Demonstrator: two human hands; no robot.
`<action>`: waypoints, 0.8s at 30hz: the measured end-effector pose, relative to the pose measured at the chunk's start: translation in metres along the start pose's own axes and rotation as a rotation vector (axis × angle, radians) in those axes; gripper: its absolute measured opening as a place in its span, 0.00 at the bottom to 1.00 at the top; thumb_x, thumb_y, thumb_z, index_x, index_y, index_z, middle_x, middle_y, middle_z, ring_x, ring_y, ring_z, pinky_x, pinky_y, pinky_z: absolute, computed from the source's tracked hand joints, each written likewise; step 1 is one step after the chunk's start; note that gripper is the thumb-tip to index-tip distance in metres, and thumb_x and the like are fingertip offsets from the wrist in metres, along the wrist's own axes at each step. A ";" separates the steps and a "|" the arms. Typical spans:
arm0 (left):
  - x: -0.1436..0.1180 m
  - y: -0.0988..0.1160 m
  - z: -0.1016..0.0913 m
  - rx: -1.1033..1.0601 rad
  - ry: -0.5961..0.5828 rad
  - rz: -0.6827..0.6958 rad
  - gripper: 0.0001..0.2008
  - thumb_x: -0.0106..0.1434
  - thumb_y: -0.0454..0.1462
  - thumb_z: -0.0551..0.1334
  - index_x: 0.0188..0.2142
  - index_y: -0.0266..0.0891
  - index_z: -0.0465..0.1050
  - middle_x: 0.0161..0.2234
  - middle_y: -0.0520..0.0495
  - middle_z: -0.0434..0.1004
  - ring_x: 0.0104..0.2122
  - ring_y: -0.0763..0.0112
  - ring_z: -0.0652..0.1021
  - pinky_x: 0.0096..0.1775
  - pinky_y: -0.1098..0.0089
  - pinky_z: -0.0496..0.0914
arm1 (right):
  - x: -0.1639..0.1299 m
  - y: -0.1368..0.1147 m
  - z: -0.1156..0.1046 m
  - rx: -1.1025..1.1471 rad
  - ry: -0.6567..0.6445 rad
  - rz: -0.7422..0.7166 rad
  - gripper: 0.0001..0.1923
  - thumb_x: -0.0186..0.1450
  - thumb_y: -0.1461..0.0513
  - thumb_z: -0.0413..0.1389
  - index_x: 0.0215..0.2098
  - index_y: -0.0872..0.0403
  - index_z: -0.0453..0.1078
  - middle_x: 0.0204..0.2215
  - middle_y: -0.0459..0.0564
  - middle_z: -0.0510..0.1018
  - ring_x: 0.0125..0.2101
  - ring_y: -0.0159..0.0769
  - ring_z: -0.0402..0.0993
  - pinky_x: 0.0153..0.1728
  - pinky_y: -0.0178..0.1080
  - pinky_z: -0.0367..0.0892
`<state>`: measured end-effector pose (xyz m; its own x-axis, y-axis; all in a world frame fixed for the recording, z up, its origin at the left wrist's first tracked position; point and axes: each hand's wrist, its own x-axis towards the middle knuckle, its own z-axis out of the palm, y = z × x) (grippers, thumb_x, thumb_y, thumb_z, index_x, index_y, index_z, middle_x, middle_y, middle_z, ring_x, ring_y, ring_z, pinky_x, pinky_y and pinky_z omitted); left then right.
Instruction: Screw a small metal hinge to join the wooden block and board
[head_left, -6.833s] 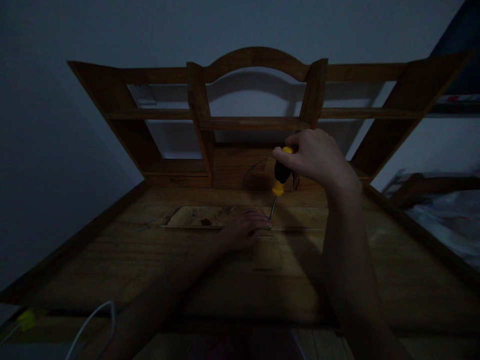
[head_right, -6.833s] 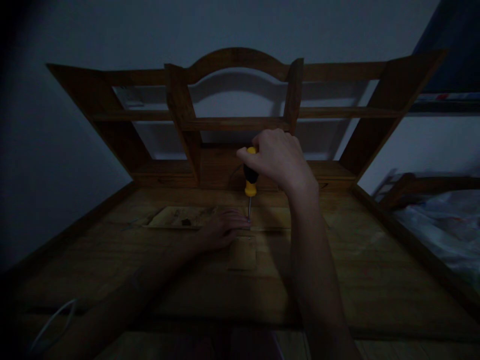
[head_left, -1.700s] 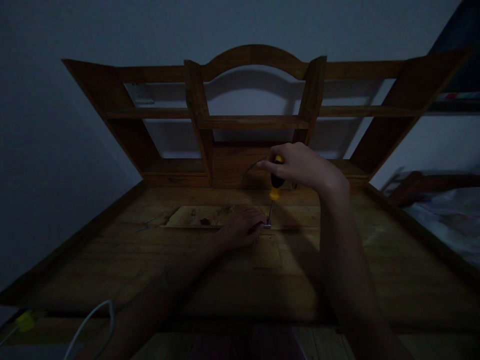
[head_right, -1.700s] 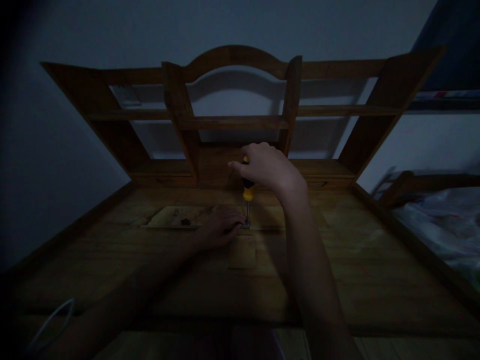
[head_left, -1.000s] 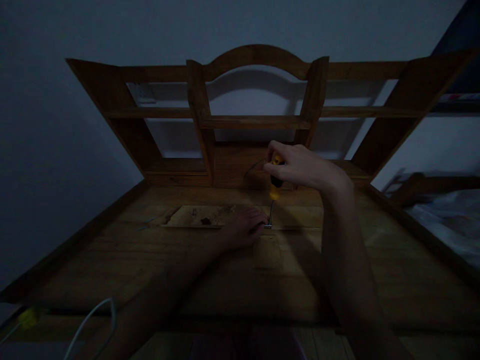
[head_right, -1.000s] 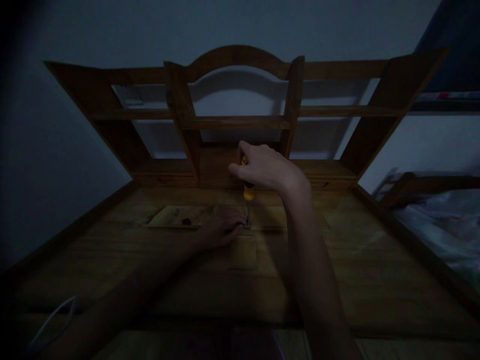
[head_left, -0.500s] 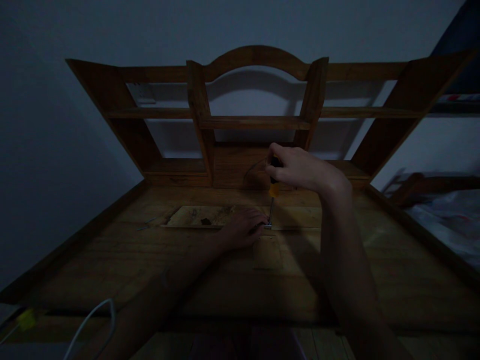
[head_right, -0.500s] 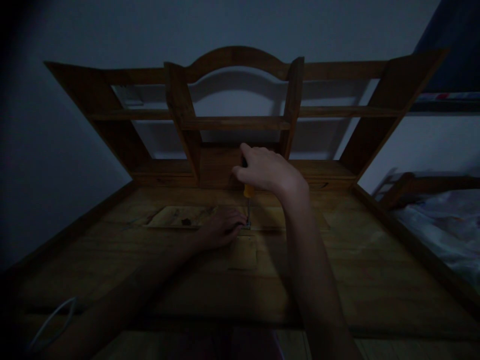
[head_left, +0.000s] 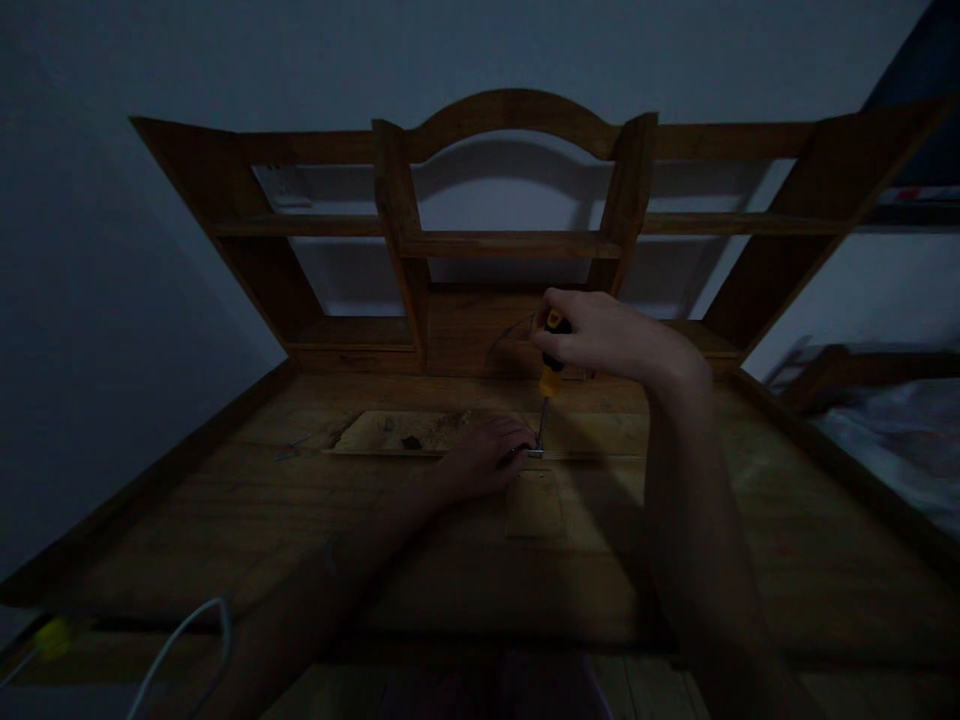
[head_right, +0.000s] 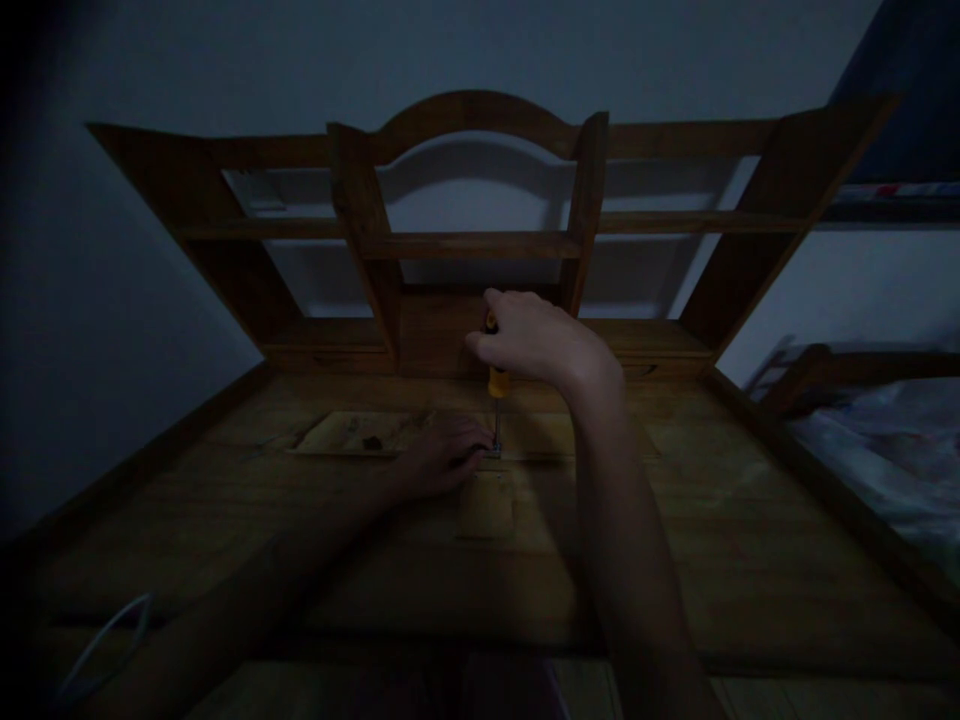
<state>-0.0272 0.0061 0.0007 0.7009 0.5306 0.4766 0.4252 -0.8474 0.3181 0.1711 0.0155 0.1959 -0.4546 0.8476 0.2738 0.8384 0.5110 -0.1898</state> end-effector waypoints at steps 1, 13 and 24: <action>0.000 -0.001 0.001 0.002 0.003 -0.003 0.10 0.71 0.34 0.55 0.47 0.42 0.72 0.47 0.45 0.79 0.48 0.62 0.78 0.53 0.60 0.73 | 0.000 -0.001 0.000 0.004 0.002 -0.016 0.12 0.67 0.56 0.52 0.44 0.53 0.71 0.42 0.57 0.82 0.42 0.46 0.78 0.41 0.42 0.67; -0.001 -0.002 0.002 -0.011 0.010 -0.007 0.10 0.71 0.34 0.55 0.48 0.42 0.72 0.49 0.44 0.80 0.50 0.61 0.78 0.55 0.58 0.73 | -0.001 0.000 0.000 -0.062 0.034 0.068 0.20 0.71 0.49 0.47 0.43 0.54 0.71 0.39 0.60 0.82 0.40 0.50 0.77 0.37 0.44 0.65; 0.000 -0.003 0.003 -0.003 -0.017 -0.011 0.09 0.72 0.34 0.54 0.48 0.41 0.72 0.47 0.45 0.79 0.49 0.63 0.78 0.53 0.60 0.72 | -0.002 -0.007 0.001 -0.037 0.013 0.056 0.19 0.72 0.49 0.47 0.48 0.52 0.69 0.41 0.58 0.81 0.41 0.48 0.78 0.38 0.42 0.66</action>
<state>-0.0265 0.0087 -0.0024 0.7058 0.5392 0.4594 0.4312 -0.8416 0.3254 0.1664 0.0102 0.1958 -0.4032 0.8725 0.2759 0.8730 0.4572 -0.1700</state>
